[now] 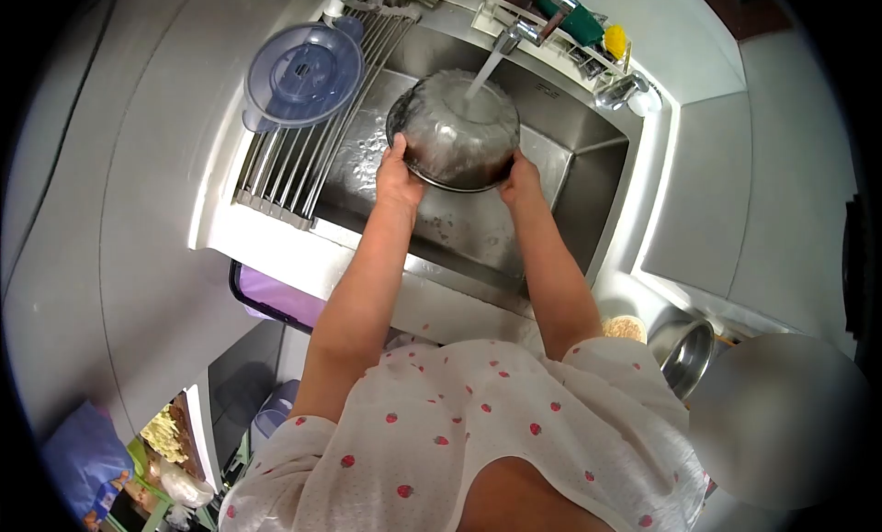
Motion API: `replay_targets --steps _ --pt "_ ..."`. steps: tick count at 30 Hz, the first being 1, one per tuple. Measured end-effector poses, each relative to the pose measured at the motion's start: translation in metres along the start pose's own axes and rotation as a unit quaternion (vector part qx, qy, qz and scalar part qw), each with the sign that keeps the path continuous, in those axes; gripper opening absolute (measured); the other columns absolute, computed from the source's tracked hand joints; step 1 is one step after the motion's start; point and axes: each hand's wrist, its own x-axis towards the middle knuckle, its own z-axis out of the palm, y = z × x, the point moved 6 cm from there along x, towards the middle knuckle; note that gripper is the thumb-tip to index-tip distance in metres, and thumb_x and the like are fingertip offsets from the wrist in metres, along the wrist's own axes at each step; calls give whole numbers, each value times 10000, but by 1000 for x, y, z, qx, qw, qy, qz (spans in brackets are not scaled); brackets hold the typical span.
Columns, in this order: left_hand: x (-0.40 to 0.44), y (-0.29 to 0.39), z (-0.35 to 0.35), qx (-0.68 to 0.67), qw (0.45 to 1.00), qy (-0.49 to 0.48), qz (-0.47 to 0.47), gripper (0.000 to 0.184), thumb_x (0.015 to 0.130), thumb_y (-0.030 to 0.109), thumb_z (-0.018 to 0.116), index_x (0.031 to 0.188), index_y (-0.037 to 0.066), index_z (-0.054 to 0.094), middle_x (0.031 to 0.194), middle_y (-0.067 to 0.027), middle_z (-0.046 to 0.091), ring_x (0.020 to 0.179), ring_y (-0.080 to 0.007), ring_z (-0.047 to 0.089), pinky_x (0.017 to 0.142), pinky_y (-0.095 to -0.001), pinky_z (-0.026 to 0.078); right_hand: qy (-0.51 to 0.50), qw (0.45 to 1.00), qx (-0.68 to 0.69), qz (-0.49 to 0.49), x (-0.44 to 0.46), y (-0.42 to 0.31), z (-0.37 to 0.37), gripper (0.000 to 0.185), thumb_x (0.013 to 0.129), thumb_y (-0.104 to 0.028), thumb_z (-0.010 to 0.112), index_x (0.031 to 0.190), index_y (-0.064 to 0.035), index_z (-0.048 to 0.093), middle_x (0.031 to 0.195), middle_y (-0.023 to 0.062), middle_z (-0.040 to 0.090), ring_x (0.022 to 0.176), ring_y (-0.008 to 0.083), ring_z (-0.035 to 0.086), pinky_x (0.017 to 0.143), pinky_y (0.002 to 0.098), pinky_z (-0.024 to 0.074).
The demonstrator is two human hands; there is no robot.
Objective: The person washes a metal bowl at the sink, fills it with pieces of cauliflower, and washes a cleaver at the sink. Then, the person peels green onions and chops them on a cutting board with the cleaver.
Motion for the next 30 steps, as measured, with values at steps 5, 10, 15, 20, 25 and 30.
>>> replay_targets --steps 5,10,15,20,25,30 --pt "-29 13 53 8 994 50 93 250 921 218 559 1071 24 508 1086 -133 576 964 -266 579 843 -407 494 56 754 -539 -371 0 -43 17 329 906 -138 492 1200 8 526 1069 158 584 979 263 582 817 328 475" --pt "-23 1 93 239 969 1 67 203 834 27 608 970 22 458 842 -130 588 687 -233 597 573 -343 511 -68 720 -472 -505 -79 -62 110 322 872 -135 522 1176 -36 560 1040 156 593 967 271 584 787 329 463" --pt "-21 -10 110 245 966 -36 72 119 866 22 525 960 41 454 777 -70 576 565 -159 534 479 -272 423 -182 872 -341 -299 -49 -45 158 314 861 -138 568 1151 -17 577 1083 58 587 935 130 553 793 248 424" --pt "-25 -15 113 278 958 -54 40 83 911 86 487 991 83 510 766 -27 583 539 -121 505 463 -253 376 -169 794 -424 -401 -38 -53 210 399 804 -88 572 1166 43 471 1053 174 587 966 242 584 782 359 460" --pt "-39 -6 114 246 964 -85 54 121 912 131 526 1019 92 568 837 3 613 676 -108 556 581 -268 427 -105 763 -429 -472 -6 -84 270 624 738 -102 626 1302 10 384 1160 197 562 1067 355 527 885 383 420" --pt "-36 3 94 236 965 -85 75 134 917 101 511 1034 84 574 901 -15 624 771 -121 571 672 -282 459 -104 787 -443 -417 10 -79 304 652 749 -101 641 1342 -8 386 1259 179 534 1154 293 509 937 346 392"
